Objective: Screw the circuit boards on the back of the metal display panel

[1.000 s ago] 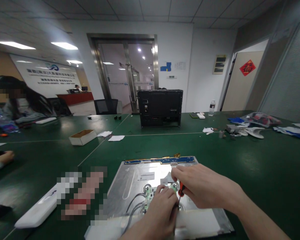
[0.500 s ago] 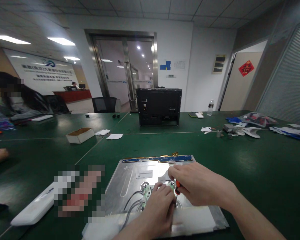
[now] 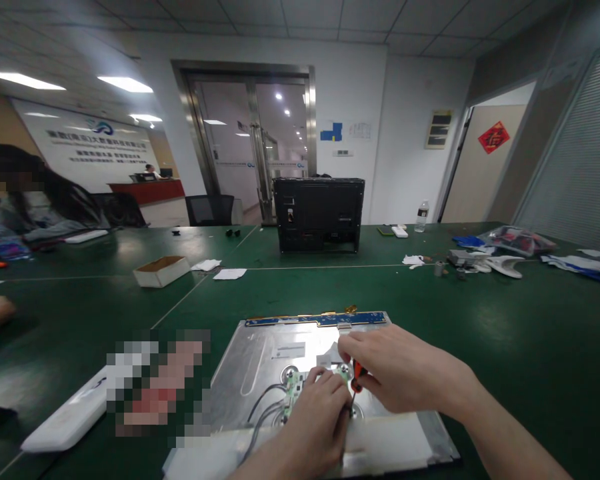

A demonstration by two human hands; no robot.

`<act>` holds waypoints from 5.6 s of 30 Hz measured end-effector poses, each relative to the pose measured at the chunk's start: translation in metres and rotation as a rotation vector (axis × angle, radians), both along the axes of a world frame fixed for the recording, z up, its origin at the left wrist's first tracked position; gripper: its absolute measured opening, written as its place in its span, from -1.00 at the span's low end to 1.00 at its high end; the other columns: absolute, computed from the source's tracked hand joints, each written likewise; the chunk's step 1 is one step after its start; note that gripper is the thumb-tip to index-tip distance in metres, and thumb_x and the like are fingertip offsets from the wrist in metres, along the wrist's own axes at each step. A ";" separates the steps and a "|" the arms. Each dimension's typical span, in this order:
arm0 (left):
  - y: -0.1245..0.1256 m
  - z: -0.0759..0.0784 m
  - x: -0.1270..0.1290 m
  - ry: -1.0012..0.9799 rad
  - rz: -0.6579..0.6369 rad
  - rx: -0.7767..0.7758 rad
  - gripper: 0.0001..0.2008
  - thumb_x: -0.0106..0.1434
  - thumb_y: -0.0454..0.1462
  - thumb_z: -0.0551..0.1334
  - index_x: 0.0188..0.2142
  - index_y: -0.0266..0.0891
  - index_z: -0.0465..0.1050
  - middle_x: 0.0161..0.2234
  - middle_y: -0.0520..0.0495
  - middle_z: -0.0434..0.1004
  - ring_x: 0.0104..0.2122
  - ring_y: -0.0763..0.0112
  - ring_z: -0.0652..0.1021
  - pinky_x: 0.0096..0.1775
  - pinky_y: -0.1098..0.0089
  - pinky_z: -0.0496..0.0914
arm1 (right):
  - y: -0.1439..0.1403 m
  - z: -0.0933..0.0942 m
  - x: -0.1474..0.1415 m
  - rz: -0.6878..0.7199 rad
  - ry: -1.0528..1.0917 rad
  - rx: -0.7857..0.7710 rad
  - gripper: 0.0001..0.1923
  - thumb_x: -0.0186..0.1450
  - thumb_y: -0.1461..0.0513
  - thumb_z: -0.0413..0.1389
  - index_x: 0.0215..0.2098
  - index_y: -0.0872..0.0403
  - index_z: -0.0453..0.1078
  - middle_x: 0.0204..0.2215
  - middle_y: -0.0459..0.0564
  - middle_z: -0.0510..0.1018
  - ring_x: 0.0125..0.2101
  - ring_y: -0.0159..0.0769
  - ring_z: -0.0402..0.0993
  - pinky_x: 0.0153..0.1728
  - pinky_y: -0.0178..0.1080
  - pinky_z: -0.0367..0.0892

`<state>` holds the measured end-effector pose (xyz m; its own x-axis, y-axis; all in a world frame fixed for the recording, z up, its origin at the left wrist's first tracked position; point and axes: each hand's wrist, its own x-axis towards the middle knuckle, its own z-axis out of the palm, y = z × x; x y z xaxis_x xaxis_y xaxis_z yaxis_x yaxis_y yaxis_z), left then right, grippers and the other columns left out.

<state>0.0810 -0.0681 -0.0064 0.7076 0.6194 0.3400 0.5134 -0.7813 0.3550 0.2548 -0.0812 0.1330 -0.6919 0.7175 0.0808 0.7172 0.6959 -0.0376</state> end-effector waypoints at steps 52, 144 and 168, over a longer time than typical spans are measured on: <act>0.002 -0.004 0.001 0.014 -0.008 0.005 -0.93 0.16 -0.39 0.11 -0.36 -0.22 0.32 -0.30 -0.07 0.43 -0.27 0.28 0.41 -0.06 0.16 0.18 | -0.002 0.001 0.003 -0.116 -0.049 -0.066 -0.82 0.19 0.29 0.13 -0.22 0.05 0.28 -0.34 -0.03 0.55 -0.36 -0.19 0.48 -0.50 -0.27 0.09; 0.001 0.000 0.000 -0.009 -0.001 0.020 -0.87 0.14 -0.44 0.09 -0.34 -0.21 0.33 -0.29 -0.07 0.46 -0.24 0.25 0.42 -0.07 0.17 0.21 | 0.001 0.003 -0.001 -0.113 -0.049 -0.017 -0.85 0.20 0.16 0.10 -0.31 0.07 0.35 -0.37 -0.01 0.54 -0.41 -0.22 0.45 -0.52 -0.27 0.05; 0.002 0.004 -0.002 0.073 -0.004 0.004 -0.88 0.16 -0.42 0.10 -0.32 -0.21 0.33 -0.24 -0.07 0.46 -0.21 0.25 0.41 -0.02 0.15 0.18 | 0.001 0.005 -0.007 -0.130 -0.093 0.015 -0.89 0.25 0.25 0.02 -0.24 0.07 0.30 -0.38 0.00 0.55 -0.41 -0.20 0.47 -0.54 -0.27 0.07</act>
